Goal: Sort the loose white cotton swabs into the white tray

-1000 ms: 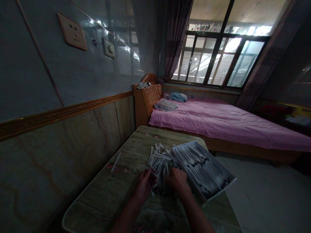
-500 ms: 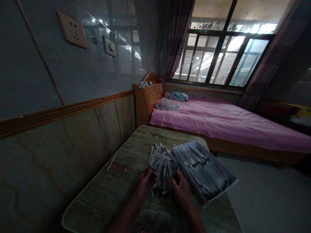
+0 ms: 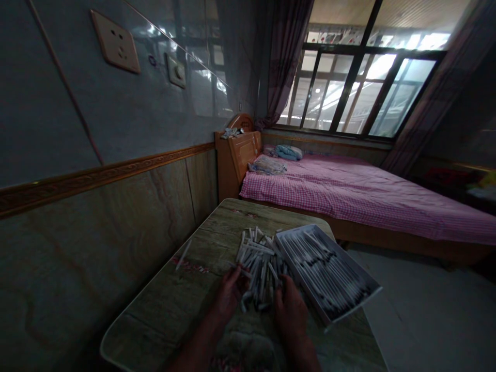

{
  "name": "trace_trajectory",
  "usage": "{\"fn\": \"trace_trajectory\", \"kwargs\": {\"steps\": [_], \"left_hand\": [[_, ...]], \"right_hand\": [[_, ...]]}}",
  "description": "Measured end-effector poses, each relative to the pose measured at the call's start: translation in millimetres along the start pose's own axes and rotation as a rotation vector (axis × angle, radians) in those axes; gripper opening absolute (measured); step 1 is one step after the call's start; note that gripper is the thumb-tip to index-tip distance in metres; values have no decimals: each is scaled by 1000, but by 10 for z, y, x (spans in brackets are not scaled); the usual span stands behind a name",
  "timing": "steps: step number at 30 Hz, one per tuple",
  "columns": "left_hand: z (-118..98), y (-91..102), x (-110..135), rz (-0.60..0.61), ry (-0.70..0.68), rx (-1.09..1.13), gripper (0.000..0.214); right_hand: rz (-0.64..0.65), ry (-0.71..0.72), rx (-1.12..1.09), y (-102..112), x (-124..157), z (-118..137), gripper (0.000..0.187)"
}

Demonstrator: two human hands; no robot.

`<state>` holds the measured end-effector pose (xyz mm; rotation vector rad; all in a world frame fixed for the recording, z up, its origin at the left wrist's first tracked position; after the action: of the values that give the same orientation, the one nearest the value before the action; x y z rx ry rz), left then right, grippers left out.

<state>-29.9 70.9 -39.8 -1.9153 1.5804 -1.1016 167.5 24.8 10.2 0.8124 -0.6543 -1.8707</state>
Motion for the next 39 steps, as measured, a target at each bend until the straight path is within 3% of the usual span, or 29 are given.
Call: {"fn": "trace_trajectory", "kwargs": {"steps": [5,13,18,21,31,39], "left_hand": [[-6,-7,5,1,-3,0,10],[15,-9,-2,0,21,-11,11],[6,-10,5,-9,16,7,8],[-8,-17,9,-9,20,11,7],[1,-9,-4,5,17,-7,8],[-4,1,0,-11,12,5,8]], "right_hand": [[-30,17,70,62,-20,34,32],[-56,85,383,114,-10,217,34],[84,235,376,-59,41,431,22],[108,209,426,-88,22,426,20],[4,99,504,63,-49,213,27],[41,106,556,83,-74,256,22]]}}
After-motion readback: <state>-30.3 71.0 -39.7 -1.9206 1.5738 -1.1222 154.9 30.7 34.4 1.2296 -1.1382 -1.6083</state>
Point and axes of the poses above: each hand's wrist, its own x-axis away from the middle knuckle, its own y-axis out of the back of the hand, z = x × y, the point moved 10 cm from there along -x, towards the middle knuckle, and after that the axes turned 4 degrees about -y, right-handed, at the moved point
